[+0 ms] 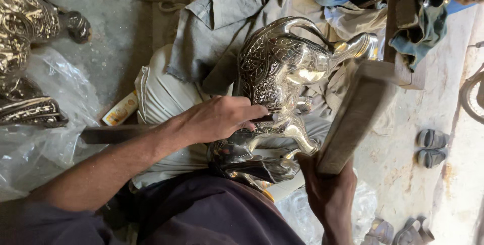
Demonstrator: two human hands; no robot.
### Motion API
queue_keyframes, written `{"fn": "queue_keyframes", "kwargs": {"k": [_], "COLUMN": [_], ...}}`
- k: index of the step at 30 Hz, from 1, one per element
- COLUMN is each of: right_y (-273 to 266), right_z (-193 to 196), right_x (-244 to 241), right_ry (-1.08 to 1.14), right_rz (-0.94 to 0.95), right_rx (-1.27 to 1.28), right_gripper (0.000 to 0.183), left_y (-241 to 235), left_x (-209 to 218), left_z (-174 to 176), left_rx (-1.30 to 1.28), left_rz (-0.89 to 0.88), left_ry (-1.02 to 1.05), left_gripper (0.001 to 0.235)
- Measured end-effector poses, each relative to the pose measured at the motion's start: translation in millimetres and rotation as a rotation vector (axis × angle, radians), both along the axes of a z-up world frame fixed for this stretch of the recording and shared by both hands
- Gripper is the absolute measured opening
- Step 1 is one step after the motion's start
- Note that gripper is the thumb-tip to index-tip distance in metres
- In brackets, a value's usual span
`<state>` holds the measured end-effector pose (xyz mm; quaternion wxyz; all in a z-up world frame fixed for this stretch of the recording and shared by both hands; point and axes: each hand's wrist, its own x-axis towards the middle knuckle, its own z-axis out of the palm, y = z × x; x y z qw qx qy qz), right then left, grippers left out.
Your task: The person uses a small metal punch and a wooden mallet to engrave decorative patterns into a silver-colored metal elephant statue. The person repeatedly taps the punch with the mallet to create fine details on the statue's body.
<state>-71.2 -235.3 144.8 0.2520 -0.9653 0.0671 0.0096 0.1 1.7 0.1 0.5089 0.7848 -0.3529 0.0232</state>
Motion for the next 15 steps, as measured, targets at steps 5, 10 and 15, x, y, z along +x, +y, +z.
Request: {"fn": "queue_keyframes", "kwargs": {"k": [5, 10, 15], "right_y": [-12, -16, -18], "right_z": [-6, -16, -24], "right_x": [-2, -7, -5], "right_ry": [0.147, -0.021, -0.146], "right_rz": [0.008, 0.103, 0.022], "right_rx": [-0.232, -0.275, -0.135], "right_gripper": [0.03, 0.043, 0.045], "left_y": [1, -1, -4], "left_x": [4, 5, 6], "left_z": [-7, -18, -21], "left_rx": [0.034, -0.009, -0.004], "left_rz": [-0.034, -0.034, -0.05], "left_ry": [-0.046, -0.149, -0.132], "left_gripper": [0.032, 0.042, 0.035]}}
